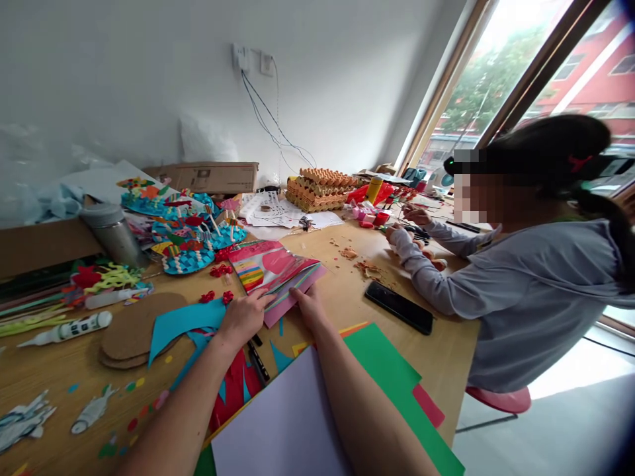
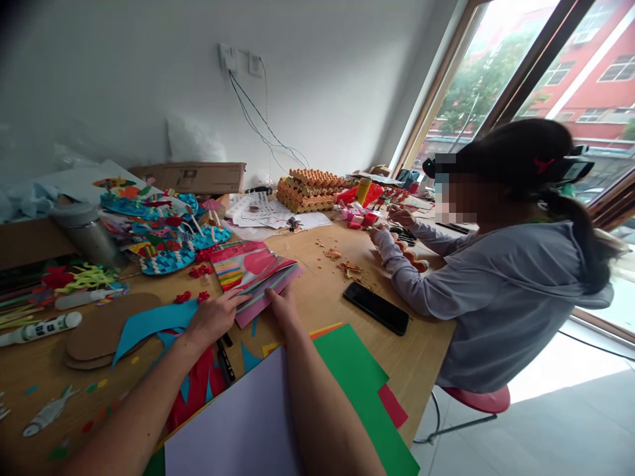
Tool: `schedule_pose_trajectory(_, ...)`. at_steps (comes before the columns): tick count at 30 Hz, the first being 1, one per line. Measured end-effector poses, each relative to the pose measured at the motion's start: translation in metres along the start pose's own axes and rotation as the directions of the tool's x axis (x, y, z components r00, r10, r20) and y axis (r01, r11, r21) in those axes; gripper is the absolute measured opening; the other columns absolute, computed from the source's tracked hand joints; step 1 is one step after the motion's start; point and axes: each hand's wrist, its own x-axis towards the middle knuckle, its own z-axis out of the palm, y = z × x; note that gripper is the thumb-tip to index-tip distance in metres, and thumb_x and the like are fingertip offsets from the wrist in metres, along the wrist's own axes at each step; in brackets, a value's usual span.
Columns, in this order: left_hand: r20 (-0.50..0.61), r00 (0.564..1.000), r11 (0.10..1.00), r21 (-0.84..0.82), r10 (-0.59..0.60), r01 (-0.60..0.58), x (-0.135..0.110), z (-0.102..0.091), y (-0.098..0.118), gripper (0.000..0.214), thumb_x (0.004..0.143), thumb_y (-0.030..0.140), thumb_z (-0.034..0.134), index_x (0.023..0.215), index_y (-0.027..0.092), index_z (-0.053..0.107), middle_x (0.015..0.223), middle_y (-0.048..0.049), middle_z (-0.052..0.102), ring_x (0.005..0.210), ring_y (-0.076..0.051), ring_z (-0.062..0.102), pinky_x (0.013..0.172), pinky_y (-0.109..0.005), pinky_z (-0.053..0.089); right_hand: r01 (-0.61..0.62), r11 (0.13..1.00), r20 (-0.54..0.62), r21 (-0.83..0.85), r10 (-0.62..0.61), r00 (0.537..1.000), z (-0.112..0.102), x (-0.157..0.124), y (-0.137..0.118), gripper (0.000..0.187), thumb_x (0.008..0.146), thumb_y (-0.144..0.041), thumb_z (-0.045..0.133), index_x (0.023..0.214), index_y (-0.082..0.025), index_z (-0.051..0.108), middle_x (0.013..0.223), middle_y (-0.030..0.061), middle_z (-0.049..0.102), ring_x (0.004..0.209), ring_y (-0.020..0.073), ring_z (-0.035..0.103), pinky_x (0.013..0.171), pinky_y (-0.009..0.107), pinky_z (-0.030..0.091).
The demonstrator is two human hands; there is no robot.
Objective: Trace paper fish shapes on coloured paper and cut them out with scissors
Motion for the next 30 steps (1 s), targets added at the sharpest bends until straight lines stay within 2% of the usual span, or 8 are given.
schedule_pose_trajectory(7, -0.088, 0.995, 0.999, -0.015, 0.039, -0.041, 0.000, 0.007, -0.003, 0.033, 0.091, 0.023, 0.045, 0.116, 0.031, 0.066, 0.119, 0.0002, 0.067, 0.098, -0.019, 0.066, 0.079, -0.029, 0.053, -0.022, 1.000, 0.015, -0.020, 0.023, 1.000, -0.001, 0.000, 0.002, 0.026, 0.065, -0.024, 0.070, 0.090, -0.020, 0.061, 0.084, 0.0027, 0.073, 0.070, 0.0207, 0.066, 0.068, 0.034, 0.055)
schedule_pose_trajectory(12, -0.018, 0.999, 0.999, 0.004, 0.035, -0.035, 0.002, 0.007, -0.003, 0.046, 0.090, 0.012, 0.040, 0.127, 0.033, 0.058, 0.128, 0.0013, 0.062, 0.099, -0.019, 0.066, 0.080, -0.029, 0.053, -0.034, 0.999, 0.025, -0.028, 0.034, 0.999, -0.002, 0.000, 0.003, 0.028, 0.065, -0.026, 0.070, 0.090, -0.019, 0.062, 0.085, 0.0041, 0.073, 0.071, 0.0216, 0.067, 0.068, 0.035, 0.055)
schedule_pose_trajectory(15, 0.044, 0.999, 1.000, 0.029, 0.010, -0.012, 0.002, 0.004, 0.001, 0.047, 0.091, 0.012, 0.038, 0.126, 0.036, 0.059, 0.136, 0.0020, 0.055, 0.100, -0.020, 0.066, 0.082, -0.030, 0.052, -0.032, 0.999, 0.018, -0.041, 0.032, 0.999, -0.002, 0.001, 0.003, 0.026, 0.064, -0.026, 0.070, 0.089, -0.019, 0.061, 0.083, 0.0039, 0.073, 0.070, 0.0217, 0.067, 0.066, 0.034, 0.055)
schedule_pose_trajectory(21, 0.044, 0.996, 0.996, 0.036, -0.077, 0.076, 0.001, -0.002, 0.009, 0.037, 0.094, 0.019, 0.036, 0.108, 0.022, 0.070, 0.120, -0.0071, 0.066, 0.092, -0.023, 0.068, 0.077, -0.033, 0.053, -0.010, 0.999, 0.006, -0.049, 0.010, 1.000, 0.000, 0.001, 0.002, 0.026, 0.063, -0.024, 0.070, 0.088, -0.020, 0.061, 0.080, 0.0023, 0.072, 0.070, 0.0217, 0.066, 0.067, 0.034, 0.055)
schedule_pose_trajectory(25, 0.008, 0.994, 0.994, 0.001, -0.113, 0.113, 0.002, 0.001, 0.007, 0.037, 0.092, 0.015, 0.038, 0.113, 0.021, 0.067, 0.118, -0.0084, 0.066, 0.099, -0.021, 0.066, 0.082, -0.030, 0.051, -0.003, 0.999, 0.001, -0.050, 0.003, 1.000, 0.001, 0.002, 0.003, 0.027, 0.063, -0.024, 0.070, 0.088, -0.020, 0.061, 0.082, 0.0027, 0.072, 0.071, 0.0220, 0.067, 0.067, 0.034, 0.055)
schedule_pose_trajectory(30, -0.028, 0.991, 0.991, -0.038, -0.129, 0.128, 0.001, 0.009, 0.004, 0.034, 0.091, 0.022, 0.043, 0.117, 0.020, 0.065, 0.118, -0.0075, 0.066, 0.103, -0.021, 0.064, 0.086, -0.030, 0.050, 0.000, 0.997, -0.019, -0.072, -0.002, 1.000, 0.000, 0.001, 0.004, 0.025, 0.063, -0.024, 0.071, 0.085, -0.019, 0.062, 0.079, 0.0023, 0.072, 0.068, 0.0211, 0.066, 0.066, 0.034, 0.054)
